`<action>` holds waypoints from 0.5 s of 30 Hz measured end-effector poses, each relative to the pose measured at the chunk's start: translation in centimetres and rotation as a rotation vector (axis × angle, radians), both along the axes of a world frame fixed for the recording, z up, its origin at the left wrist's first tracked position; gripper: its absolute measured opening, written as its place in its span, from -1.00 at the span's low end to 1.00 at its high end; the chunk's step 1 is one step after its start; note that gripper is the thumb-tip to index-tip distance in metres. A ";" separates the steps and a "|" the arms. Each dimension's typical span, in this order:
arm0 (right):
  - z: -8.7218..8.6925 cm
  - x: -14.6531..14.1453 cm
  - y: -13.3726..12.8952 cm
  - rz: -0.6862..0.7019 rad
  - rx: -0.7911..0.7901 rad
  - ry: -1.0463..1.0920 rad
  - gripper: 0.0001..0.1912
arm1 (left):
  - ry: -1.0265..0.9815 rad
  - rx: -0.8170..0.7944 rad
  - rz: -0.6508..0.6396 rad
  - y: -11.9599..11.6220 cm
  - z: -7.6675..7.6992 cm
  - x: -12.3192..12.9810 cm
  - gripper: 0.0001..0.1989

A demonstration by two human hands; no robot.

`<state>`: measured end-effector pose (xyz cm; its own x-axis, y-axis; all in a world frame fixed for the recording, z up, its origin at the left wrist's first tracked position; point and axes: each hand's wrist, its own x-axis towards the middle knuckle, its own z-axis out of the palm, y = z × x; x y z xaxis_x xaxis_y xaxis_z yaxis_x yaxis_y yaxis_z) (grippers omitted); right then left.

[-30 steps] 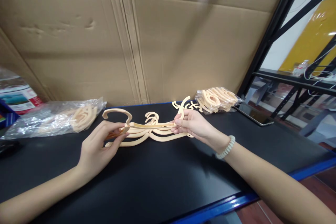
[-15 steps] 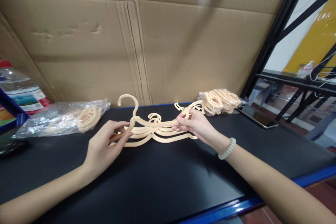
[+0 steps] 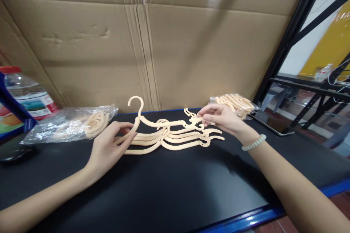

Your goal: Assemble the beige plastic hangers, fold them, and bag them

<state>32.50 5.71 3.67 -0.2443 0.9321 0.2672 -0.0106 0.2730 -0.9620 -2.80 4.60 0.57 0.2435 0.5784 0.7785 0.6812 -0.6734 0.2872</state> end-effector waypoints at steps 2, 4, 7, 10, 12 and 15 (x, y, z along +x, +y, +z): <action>0.5 1.0 0.1 0.076 -0.008 -0.180 -0.81 | 0.023 0.006 -0.019 -0.3 0.3 0.1 -0.91; 0.9 1.9 0.1 0.189 -0.026 -0.385 -0.83 | 0.103 0.015 -0.025 -1.1 0.4 0.4 -0.94; 1.3 2.8 0.0 0.336 -0.060 -0.682 -0.81 | 0.292 -0.058 -0.048 -2.9 0.4 1.4 -0.94; 1.4 3.0 0.0 0.365 -0.095 -0.881 -0.77 | 0.432 -0.202 -0.116 -4.3 0.1 2.3 -0.91; 1.3 2.9 0.0 0.342 -0.111 -0.953 -0.76 | 0.478 -0.229 -0.113 -4.6 -0.1 2.6 -0.91; 1.2 2.7 0.0 0.286 -0.122 -1.001 -0.80 | 0.519 -0.225 -0.074 -4.3 -0.4 2.6 -0.89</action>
<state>35.16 5.70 4.87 -0.5173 0.8120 -0.2704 0.7566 0.2861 -0.5880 -0.21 0.27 0.16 0.6072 0.6831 0.4057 0.7247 -0.6855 0.0696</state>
